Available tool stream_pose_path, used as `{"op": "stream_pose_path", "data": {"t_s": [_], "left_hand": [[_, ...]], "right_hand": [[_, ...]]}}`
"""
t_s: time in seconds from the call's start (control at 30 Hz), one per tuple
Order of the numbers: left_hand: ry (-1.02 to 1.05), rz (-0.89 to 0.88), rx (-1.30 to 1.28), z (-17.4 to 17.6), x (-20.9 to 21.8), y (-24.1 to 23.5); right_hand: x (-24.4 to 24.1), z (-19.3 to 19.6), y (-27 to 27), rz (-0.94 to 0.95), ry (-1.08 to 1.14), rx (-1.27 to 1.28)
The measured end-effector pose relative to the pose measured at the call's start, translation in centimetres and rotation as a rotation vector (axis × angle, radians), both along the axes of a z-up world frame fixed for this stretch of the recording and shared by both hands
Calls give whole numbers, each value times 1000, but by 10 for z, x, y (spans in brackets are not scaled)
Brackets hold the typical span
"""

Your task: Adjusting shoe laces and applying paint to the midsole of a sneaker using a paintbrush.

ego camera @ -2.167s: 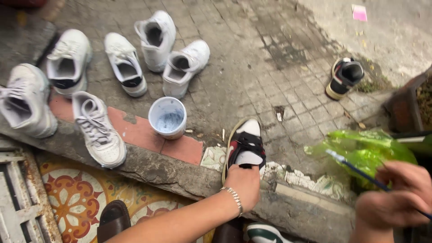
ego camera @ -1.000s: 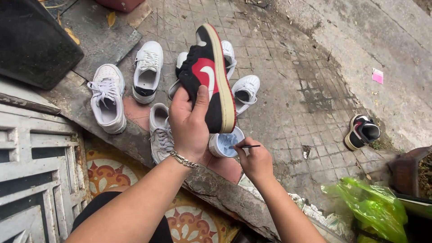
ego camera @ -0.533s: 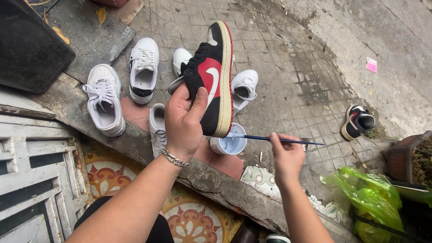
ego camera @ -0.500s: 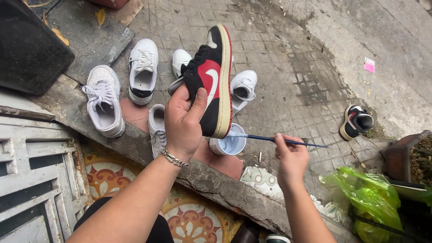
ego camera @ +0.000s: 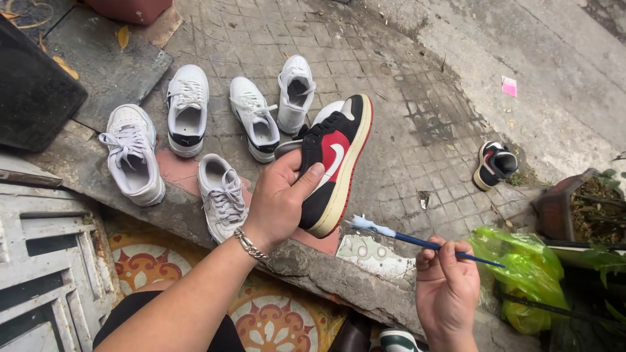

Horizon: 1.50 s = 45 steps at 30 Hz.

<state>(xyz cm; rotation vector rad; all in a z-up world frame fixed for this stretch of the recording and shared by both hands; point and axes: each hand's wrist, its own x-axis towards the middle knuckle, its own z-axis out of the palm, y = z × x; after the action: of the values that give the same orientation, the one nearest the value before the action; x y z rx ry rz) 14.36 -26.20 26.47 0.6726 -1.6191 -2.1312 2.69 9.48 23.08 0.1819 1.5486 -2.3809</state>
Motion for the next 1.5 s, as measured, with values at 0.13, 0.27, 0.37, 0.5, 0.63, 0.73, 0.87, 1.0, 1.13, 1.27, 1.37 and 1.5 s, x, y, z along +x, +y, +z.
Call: {"op": "stream_pose_path", "data": {"t_s": [0.13, 0.27, 0.37, 0.5, 0.63, 0.73, 0.87, 1.0, 1.13, 1.27, 1.37, 1.5], "left_hand": [[-45, -35, -50, 9, 8, 8], [-59, -74, -79, 11, 14, 16], [-85, -93, -135, 13, 16, 22], [-69, -107, -163, 14, 16, 28], [-4, -102, -89, 9, 15, 29], [-73, -107, -63, 13, 17, 28], [-94, -110, -97, 15, 19, 31], [-89, -111, -44, 9, 19, 34], [-112, -93, 8, 3, 17, 35], [-126, -80, 24, 2, 17, 35], [-142, -70, 41, 3, 18, 34], [-147, -68, 20, 3, 18, 35]], "right_hand": [[12, 2, 4, 13, 10, 21], [24, 3, 8, 43, 49, -13], [27, 6, 6, 37, 75, 4], [24, 2, 11, 23, 164, 41], [31, 1, 20, 119, 244, -45], [37, 3, 21, 233, 364, -84], [32, -3, 26, 181, 360, -32], [32, -2, 30, 195, 398, -59], [36, 4, 32, 261, 429, -31], [32, 13, 32, 237, 479, -55], [39, 17, 30, 288, 520, -26], [38, 15, 24, 278, 517, -63]]}}
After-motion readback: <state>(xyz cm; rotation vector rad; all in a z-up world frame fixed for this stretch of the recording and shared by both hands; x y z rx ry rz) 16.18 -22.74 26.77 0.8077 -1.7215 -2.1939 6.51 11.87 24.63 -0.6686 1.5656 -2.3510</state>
